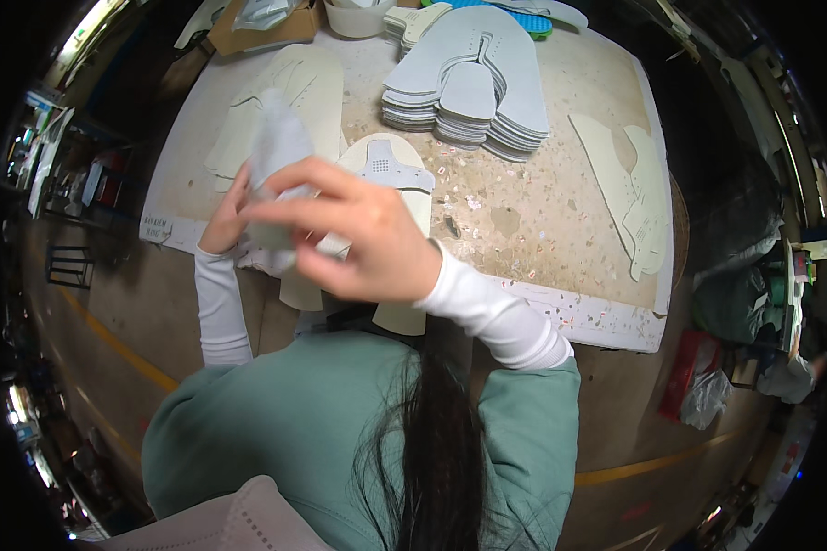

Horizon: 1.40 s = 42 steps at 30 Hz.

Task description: The person repeatedly picks up white shoe upper parts and gray insole pieces from a table, aligns them, and stacks them into separate piles. The person handles the parts one at a time, turning them over and placing them in neat stacks.

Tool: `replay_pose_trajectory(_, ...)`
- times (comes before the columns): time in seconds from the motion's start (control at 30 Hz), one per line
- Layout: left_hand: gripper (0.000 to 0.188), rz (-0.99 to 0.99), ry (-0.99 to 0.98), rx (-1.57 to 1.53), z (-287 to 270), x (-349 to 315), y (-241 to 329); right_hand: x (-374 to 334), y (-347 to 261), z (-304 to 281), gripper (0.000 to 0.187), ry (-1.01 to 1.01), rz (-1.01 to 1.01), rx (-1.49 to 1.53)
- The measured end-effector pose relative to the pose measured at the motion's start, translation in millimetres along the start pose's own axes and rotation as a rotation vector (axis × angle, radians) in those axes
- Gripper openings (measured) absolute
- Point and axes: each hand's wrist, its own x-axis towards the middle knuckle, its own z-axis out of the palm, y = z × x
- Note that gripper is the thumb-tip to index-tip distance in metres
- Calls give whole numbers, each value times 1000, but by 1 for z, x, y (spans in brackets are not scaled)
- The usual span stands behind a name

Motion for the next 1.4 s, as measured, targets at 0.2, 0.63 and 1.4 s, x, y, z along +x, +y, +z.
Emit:
replay_pose_trajectory(0.2, 62, -268, -174, -194, 26, -25, 6, -3, -42, -26, 44, -22, -145, 175)
replay_pose_trajectory(0.63, 34, -241, 61, 304, 26, -5, -38, -85, 128, -40, 37, 152, 766, 50)
replay_pose_trajectory(1.4, 58, 71, 167, 1082, 48, 54, -42, -19, 160, -16, 66, -241, 894, -568)
